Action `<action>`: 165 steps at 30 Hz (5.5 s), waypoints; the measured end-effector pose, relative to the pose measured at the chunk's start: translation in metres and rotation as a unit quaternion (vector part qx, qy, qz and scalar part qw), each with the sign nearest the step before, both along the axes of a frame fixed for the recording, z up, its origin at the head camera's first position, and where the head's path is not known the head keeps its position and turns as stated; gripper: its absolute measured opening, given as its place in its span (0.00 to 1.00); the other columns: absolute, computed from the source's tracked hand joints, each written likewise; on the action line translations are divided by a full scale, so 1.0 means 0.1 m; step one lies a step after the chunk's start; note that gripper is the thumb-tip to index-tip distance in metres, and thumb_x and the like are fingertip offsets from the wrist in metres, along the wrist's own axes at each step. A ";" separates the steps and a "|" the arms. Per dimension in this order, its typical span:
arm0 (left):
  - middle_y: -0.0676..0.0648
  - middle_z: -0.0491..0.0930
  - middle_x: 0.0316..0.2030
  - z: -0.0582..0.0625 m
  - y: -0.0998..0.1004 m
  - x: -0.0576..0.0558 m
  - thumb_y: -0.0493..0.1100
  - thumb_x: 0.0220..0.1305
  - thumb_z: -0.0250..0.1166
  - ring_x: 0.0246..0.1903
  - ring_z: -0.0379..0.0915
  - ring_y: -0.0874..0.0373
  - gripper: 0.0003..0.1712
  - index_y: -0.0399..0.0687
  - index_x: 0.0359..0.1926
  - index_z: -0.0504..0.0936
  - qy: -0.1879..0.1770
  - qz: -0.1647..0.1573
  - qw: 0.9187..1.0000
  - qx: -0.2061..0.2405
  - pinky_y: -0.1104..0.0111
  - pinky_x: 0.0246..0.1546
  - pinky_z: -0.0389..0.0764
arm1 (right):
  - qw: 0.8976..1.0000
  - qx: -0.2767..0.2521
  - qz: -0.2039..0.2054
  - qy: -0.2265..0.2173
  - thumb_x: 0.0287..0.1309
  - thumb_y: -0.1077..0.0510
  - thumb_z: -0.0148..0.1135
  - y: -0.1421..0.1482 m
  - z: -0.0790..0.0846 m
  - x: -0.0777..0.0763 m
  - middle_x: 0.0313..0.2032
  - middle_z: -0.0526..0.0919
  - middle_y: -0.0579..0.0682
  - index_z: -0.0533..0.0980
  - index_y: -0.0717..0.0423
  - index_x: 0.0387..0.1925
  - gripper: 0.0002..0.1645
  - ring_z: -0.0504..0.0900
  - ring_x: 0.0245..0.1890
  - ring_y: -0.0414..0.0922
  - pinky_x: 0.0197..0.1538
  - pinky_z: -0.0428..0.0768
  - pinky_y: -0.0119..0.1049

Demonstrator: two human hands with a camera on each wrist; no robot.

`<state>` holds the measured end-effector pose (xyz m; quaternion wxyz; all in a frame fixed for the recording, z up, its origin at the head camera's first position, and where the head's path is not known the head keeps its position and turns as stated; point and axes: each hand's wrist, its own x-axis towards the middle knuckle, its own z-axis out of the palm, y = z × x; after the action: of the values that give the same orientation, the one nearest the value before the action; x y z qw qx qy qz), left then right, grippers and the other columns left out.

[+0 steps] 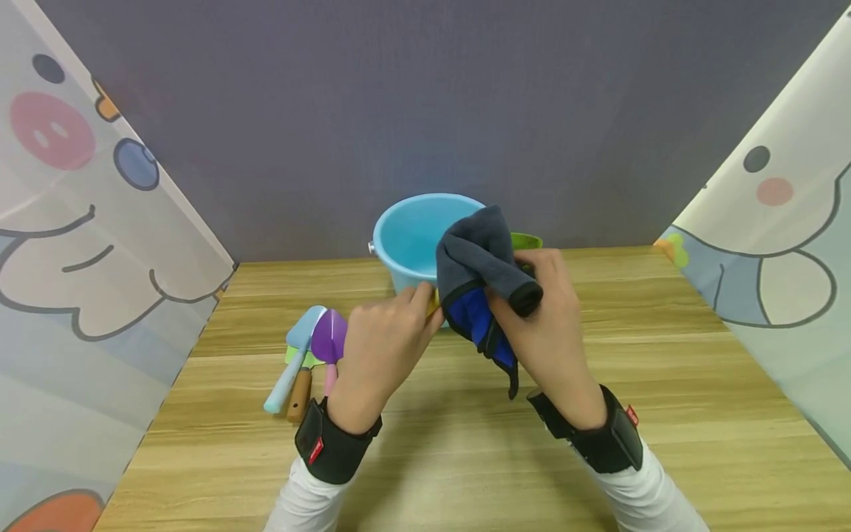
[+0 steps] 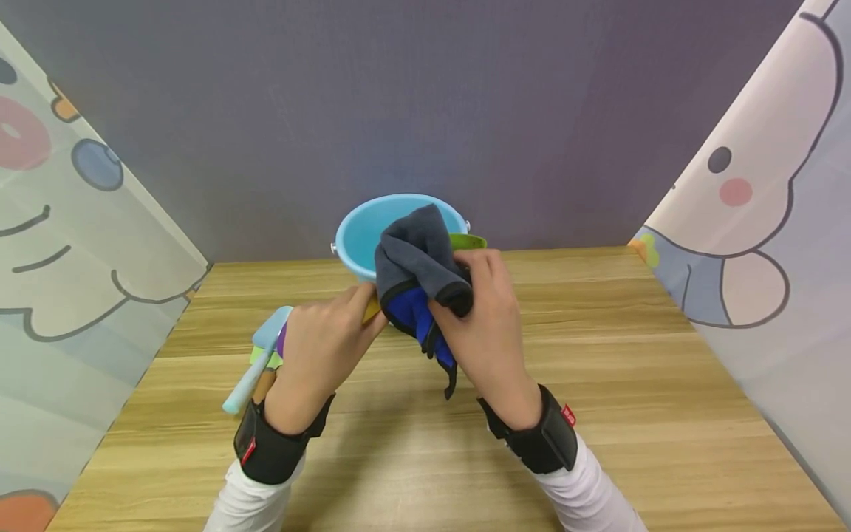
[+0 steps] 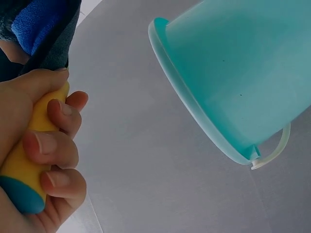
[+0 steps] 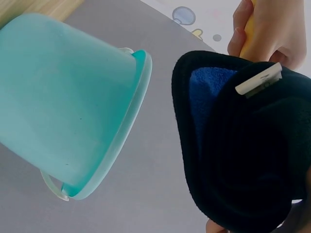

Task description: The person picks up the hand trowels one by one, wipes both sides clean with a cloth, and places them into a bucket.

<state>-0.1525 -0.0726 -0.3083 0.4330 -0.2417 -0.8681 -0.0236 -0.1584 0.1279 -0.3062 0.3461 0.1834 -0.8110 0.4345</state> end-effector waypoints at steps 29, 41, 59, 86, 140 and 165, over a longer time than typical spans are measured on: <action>0.54 0.67 0.15 0.00 0.00 -0.01 0.53 0.65 0.71 0.10 0.58 0.63 0.19 0.46 0.29 0.76 -0.011 -0.001 1.000 -0.005 0.71 0.12 0.54 | 0.998 -0.031 0.005 -0.059 0.60 0.65 0.65 0.08 0.04 -0.01 0.49 0.71 0.62 0.71 0.63 0.54 0.21 0.70 0.40 0.46 0.45 0.69 0.45; 0.54 0.66 0.15 0.00 0.00 -0.01 0.54 0.67 0.69 0.10 0.57 0.63 0.20 0.46 0.28 0.75 0.000 0.001 1.000 -0.006 0.71 0.11 0.54 | 0.998 -0.048 -0.001 -0.052 0.59 0.68 0.65 0.13 0.05 -0.02 0.48 0.71 0.62 0.71 0.65 0.53 0.21 0.69 0.41 0.43 0.46 0.67 0.40; 0.54 0.63 0.14 0.00 -0.02 -0.01 0.55 0.66 0.70 0.11 0.53 0.63 0.21 0.46 0.27 0.74 0.002 0.000 1.000 -0.004 0.71 0.12 0.51 | 0.998 -0.059 -0.019 -0.026 0.58 0.69 0.63 0.21 0.10 -0.05 0.49 0.73 0.62 0.72 0.68 0.53 0.21 0.67 0.44 0.38 0.48 0.65 0.37; 0.54 0.62 0.14 -0.01 -0.03 -0.03 0.55 0.66 0.70 0.11 0.52 0.63 0.21 0.46 0.27 0.74 -0.012 -0.001 1.000 0.003 0.72 0.13 0.51 | 0.996 -0.064 -0.052 -0.018 0.62 0.65 0.66 0.32 0.16 -0.07 0.47 0.74 0.49 0.74 0.67 0.53 0.20 0.67 0.44 0.32 0.49 0.64 0.32; 0.50 0.71 0.24 0.04 -0.07 -0.05 0.48 0.71 0.66 0.14 0.59 0.59 0.11 0.48 0.40 0.74 -0.066 0.030 0.995 0.075 0.70 0.14 0.55 | 0.982 -0.034 0.131 0.129 0.71 0.50 0.61 0.08 0.15 0.11 0.46 0.79 0.64 0.76 0.70 0.51 0.24 0.78 0.49 0.45 0.58 0.74 0.32; 0.49 0.74 0.22 0.04 -0.07 -0.10 0.35 0.66 0.63 0.17 0.66 0.57 0.03 0.44 0.40 0.80 0.020 -0.031 0.998 0.050 0.67 0.20 0.60 | 0.996 -0.006 0.069 0.054 0.60 0.66 0.64 -0.07 0.01 0.07 0.48 0.75 0.64 0.73 0.65 0.55 0.21 0.76 0.46 0.50 0.51 0.72 0.38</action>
<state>-0.1622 -0.0794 -0.3045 0.4609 -0.2467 -0.8491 -0.0759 -0.1518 0.1212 -0.3053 0.3591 0.2602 -0.7742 0.4517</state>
